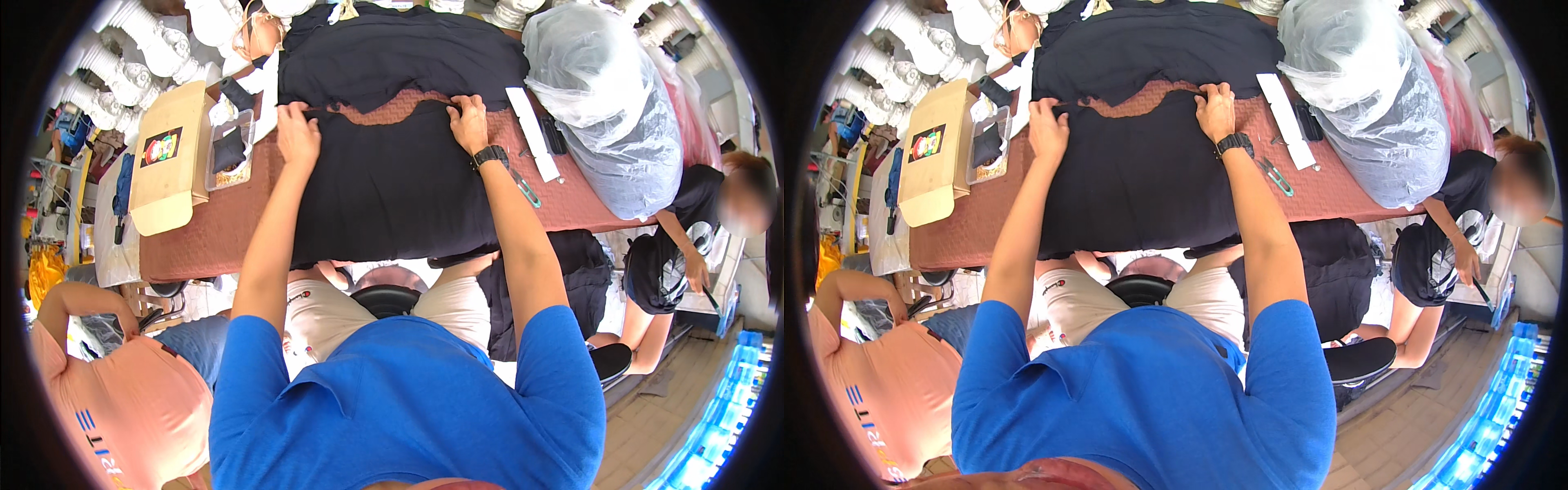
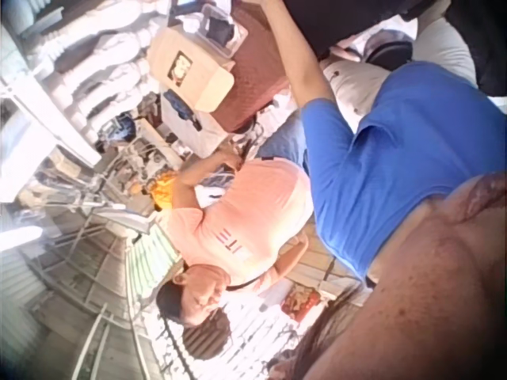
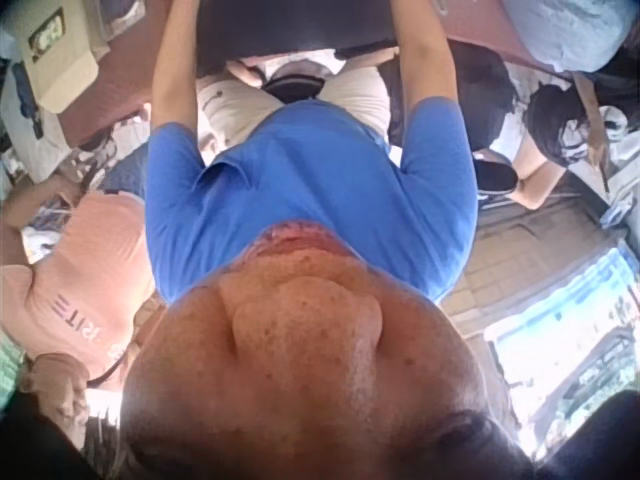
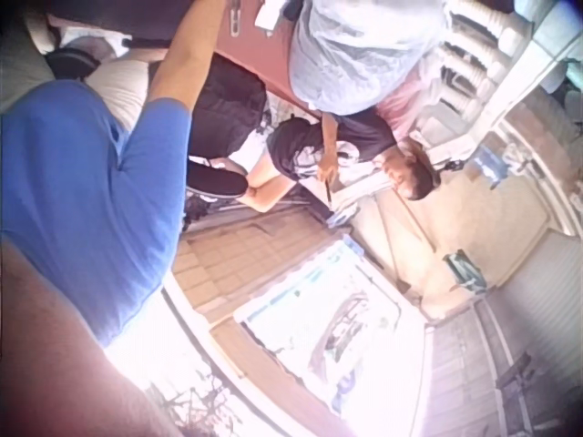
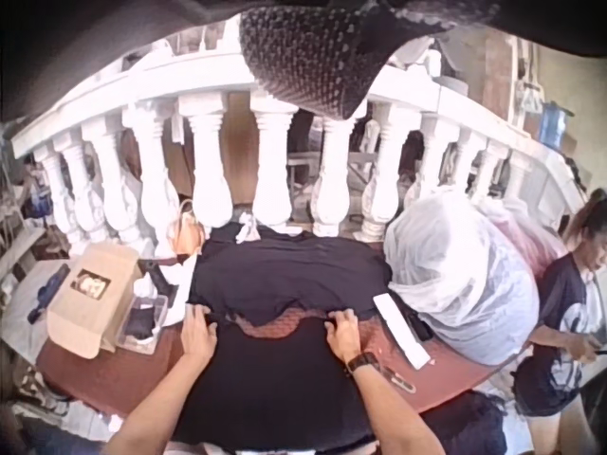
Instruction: The person places a paper template on a black fabric panel, marks or pins a location, and then attaches a small white label to the fabric using a needle and thread.
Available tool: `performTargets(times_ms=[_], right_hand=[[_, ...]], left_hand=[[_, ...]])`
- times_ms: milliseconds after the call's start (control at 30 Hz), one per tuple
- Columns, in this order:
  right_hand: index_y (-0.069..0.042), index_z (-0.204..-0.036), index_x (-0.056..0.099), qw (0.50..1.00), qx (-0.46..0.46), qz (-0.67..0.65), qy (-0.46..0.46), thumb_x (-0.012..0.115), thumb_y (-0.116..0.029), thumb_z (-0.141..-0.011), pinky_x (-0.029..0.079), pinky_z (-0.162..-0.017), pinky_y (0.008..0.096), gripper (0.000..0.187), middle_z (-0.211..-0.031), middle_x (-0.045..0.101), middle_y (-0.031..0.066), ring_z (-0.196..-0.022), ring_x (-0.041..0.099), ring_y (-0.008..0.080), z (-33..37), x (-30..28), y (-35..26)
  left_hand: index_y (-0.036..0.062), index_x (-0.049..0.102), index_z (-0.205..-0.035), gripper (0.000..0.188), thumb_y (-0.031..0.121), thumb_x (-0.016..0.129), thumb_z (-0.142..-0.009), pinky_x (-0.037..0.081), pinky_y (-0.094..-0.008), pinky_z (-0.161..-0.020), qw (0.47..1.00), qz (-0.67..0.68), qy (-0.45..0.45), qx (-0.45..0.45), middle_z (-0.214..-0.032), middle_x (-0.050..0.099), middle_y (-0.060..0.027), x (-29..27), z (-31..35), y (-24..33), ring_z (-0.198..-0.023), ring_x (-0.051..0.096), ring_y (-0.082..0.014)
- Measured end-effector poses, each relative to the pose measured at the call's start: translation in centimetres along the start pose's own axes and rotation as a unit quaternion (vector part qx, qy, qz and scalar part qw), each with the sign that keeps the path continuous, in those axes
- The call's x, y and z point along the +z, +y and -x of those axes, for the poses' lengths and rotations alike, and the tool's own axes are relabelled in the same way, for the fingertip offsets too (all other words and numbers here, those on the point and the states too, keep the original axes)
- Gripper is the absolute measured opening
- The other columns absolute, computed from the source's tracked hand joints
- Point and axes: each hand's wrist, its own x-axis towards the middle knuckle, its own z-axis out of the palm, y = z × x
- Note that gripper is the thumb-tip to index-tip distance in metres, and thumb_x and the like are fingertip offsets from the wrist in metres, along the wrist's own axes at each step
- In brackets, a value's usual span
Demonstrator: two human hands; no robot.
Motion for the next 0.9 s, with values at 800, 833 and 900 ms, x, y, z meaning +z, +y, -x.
performTargets(times_ms=[800, 833, 900], right_hand=[[-0.010, -0.111, 0.071, 0.998, 0.038, 0.049, 0.033, 0.073, -0.021, -0.086, 0.044, -0.094, 0.0490, 0.027, -0.112, 0.057, 0.0142, -0.105, 0.053, 0.0374, 1.8, 0.5, -2.1], [-0.011, -0.111, 0.071, 0.996, 0.045, 0.070, 0.036, 0.073, -0.023, -0.086, 0.044, -0.094, 0.0499, 0.028, -0.112, 0.057, 0.0136, -0.105, 0.053, 0.0373, 1.6, 0.5, -2.3], [-0.013, -0.114, 0.071, 0.996, 0.063, 0.055, 0.032, 0.074, -0.028, -0.086, 0.042, -0.097, 0.0512, 0.032, -0.116, 0.059, 0.0132, -0.109, 0.053, 0.0388, 1.4, 0.3, -1.6]], left_hand=[[0.0034, 0.067, -0.106, 0.025, -0.006, 0.069, -0.083, 0.054, -0.0397, -0.087, 0.948, 0.283, -0.146, 0.022, -0.111, 0.069, -0.0113, 14.7, 0.9, 13.2, -0.098, 0.067, -0.0273], [0.0032, 0.067, -0.110, 0.029, -0.007, 0.069, -0.083, 0.054, -0.0394, -0.089, 0.943, 0.299, -0.138, 0.036, -0.117, 0.067, -0.0117, 14.0, 1.2, 13.3, -0.101, 0.066, -0.0273], [0.0034, 0.066, -0.121, 0.037, -0.004, 0.069, -0.085, 0.051, -0.0393, -0.101, 0.924, 0.336, -0.177, 0.051, -0.138, 0.056, -0.0121, 11.2, 2.0, 13.0, -0.119, 0.060, -0.0288]])
